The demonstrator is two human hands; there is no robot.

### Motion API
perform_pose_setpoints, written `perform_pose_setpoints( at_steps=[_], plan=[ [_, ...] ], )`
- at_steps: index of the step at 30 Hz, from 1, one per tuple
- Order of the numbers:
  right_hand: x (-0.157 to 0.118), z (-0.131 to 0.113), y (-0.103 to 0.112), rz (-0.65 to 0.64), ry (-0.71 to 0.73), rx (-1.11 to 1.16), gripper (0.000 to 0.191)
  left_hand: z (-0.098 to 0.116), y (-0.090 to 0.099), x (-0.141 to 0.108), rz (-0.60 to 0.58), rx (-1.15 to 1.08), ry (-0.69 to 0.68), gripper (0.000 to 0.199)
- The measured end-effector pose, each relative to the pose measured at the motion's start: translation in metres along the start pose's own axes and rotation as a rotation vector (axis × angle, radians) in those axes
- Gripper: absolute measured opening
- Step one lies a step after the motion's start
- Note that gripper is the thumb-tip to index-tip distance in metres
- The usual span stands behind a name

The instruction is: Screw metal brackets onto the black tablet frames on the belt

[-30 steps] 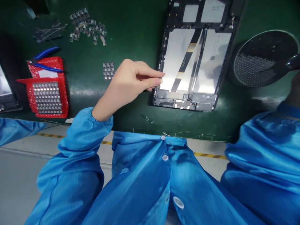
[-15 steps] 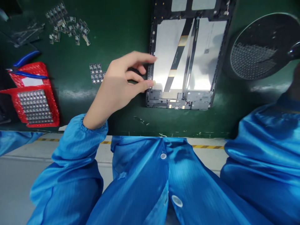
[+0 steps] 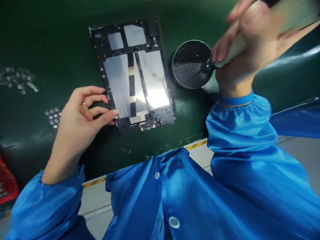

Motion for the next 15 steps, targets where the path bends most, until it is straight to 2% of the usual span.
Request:
perform_pose_setpoints(
  at_steps=[2, 6, 15],
  plan=[
    [0.001, -0.004, -0.004, -0.034, 0.075, 0.048, 0.088, 0.005, -0.002, -0.001, -0.016, 0.038, 0.032, 0.063],
    [-0.002, -0.004, -0.006, -0.069, 0.080, 0.049, 0.067, 0.013, -0.003, -0.003, -0.012, 0.115, 0.034, 0.061],
    [-0.002, -0.002, -0.002, -0.070, 0.087, 0.067, 0.070, 0.013, 0.001, -0.006, -0.004, 0.150, 0.048, 0.065]
  ],
)
Point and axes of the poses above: each hand's wrist, its own x-axis towards the middle knuckle, its own y-axis out of the back of the hand, z = x × y, the point moved 9 cm from there along x, towards the middle knuckle, and after that the axes turned 8 degrees about -y, right-handed, at the moved point
